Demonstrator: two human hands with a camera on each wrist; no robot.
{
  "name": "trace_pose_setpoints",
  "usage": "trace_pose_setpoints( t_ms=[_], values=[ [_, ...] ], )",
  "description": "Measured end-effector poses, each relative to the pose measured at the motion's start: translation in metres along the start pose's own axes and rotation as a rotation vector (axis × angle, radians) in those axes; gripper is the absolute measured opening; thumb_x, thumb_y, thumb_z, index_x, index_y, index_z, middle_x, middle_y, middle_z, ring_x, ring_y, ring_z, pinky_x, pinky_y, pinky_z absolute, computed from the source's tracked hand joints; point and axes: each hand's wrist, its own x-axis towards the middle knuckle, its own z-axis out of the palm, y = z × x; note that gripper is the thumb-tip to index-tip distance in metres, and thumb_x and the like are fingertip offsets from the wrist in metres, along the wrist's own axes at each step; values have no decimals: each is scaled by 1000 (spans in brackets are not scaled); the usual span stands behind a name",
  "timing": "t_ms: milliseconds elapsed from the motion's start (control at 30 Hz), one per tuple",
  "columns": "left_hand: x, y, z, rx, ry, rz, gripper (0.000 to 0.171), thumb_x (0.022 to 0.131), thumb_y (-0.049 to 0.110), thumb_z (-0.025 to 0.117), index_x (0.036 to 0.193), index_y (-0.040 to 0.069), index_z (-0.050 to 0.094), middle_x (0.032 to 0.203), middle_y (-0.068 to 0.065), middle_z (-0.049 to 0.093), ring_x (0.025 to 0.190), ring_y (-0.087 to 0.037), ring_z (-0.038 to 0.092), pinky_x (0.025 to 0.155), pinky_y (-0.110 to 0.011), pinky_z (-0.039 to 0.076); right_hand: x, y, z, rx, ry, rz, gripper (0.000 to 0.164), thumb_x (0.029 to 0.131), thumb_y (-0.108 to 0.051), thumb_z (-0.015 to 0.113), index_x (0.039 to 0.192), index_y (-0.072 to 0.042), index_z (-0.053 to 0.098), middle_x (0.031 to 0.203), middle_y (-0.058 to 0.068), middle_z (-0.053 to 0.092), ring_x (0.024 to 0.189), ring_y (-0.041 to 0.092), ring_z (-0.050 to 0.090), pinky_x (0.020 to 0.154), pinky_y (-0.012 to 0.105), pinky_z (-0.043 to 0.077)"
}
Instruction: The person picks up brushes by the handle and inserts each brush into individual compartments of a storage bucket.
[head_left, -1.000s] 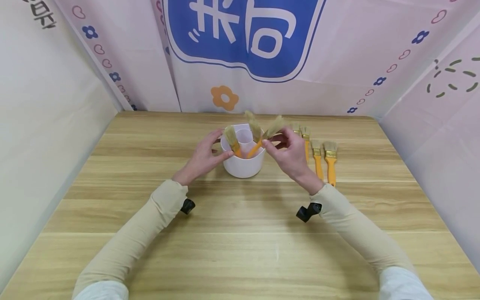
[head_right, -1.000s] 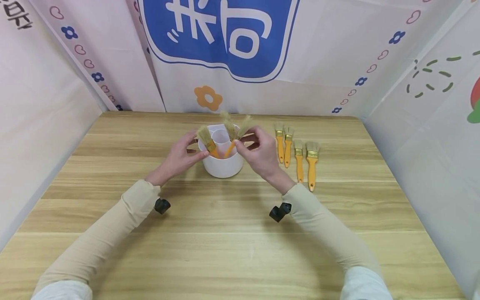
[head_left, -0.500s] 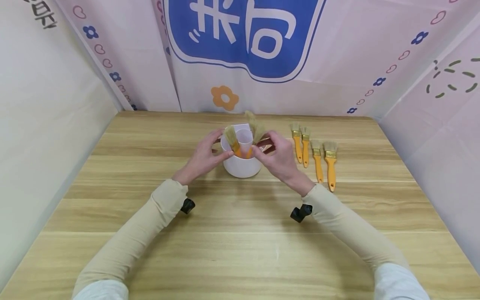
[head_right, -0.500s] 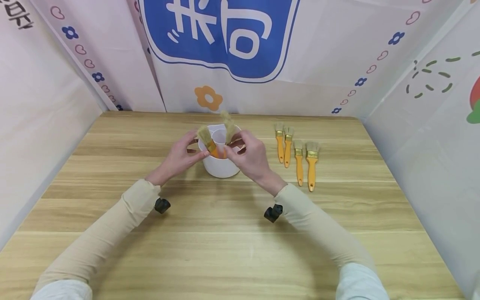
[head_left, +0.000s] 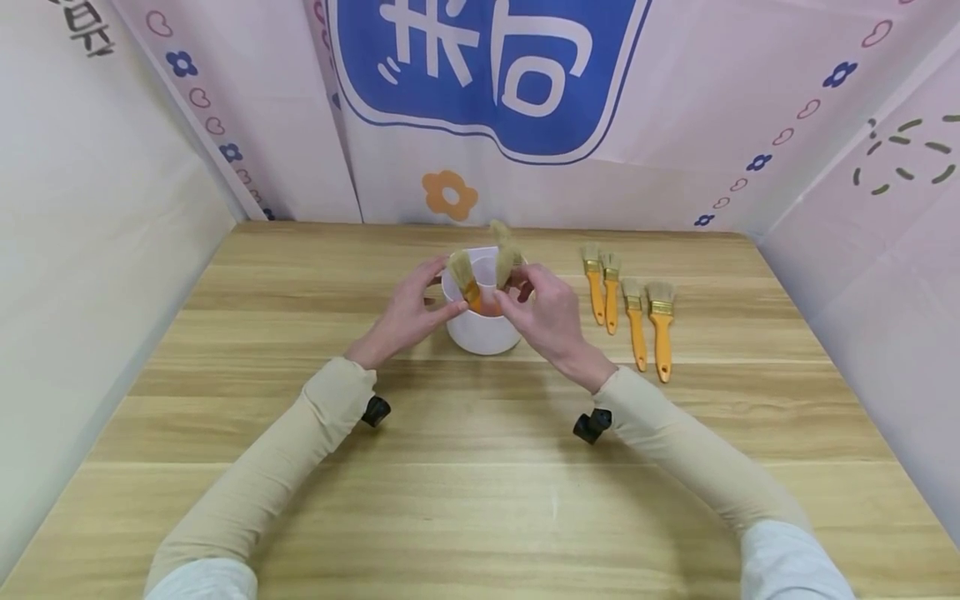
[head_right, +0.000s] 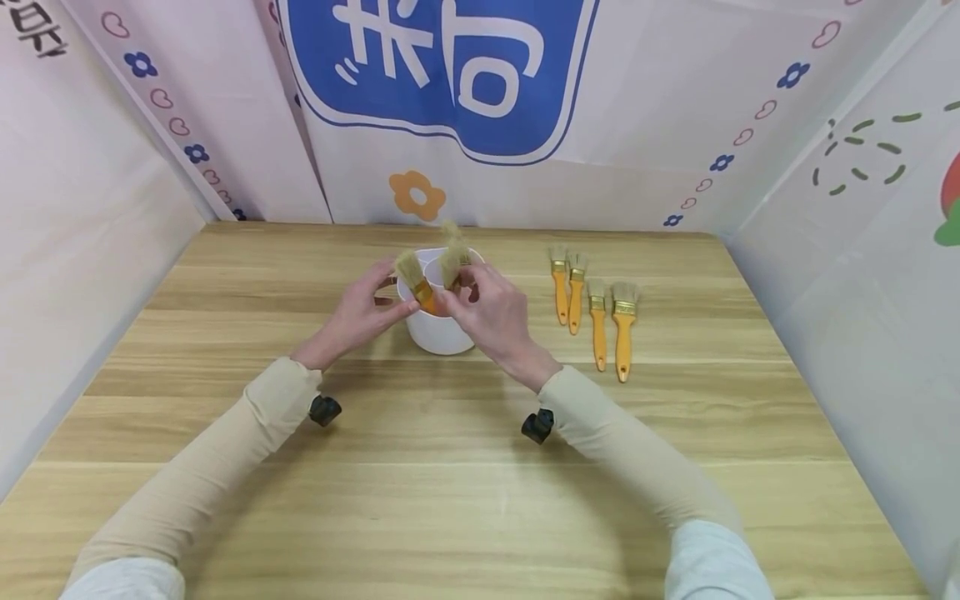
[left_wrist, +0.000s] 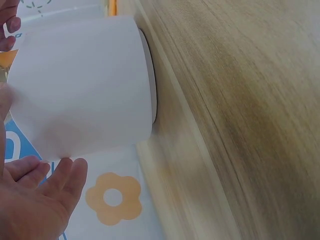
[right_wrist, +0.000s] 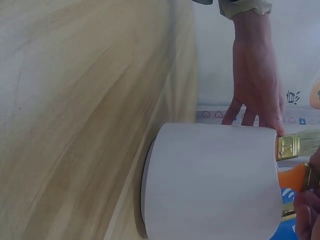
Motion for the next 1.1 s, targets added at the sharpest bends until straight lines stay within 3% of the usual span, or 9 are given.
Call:
trace_pose_setpoints(
  t_ms=[333, 1100],
  values=[
    [-2, -1, -1, -3, 12, 6, 70, 87, 32, 67, 145, 13, 33, 149, -11, 35, 126, -34, 47, 92, -50, 51, -3, -4, 12, -190, 31, -20, 24, 80, -24, 74, 90, -4, 66, 71, 7, 67, 53, 15, 57, 42, 25, 40],
    [-2, -1, 2, -15, 26, 6, 71, 86, 31, 67, 145, 12, 32, 150, -11, 35, 127, -34, 46, 91, -51, 51, -1, -8, 18, -315, -21, 21, 28, 81, -28, 72, 94, -4, 66, 76, 6, 69, 53, 15, 59, 41, 28, 42]
  ],
)
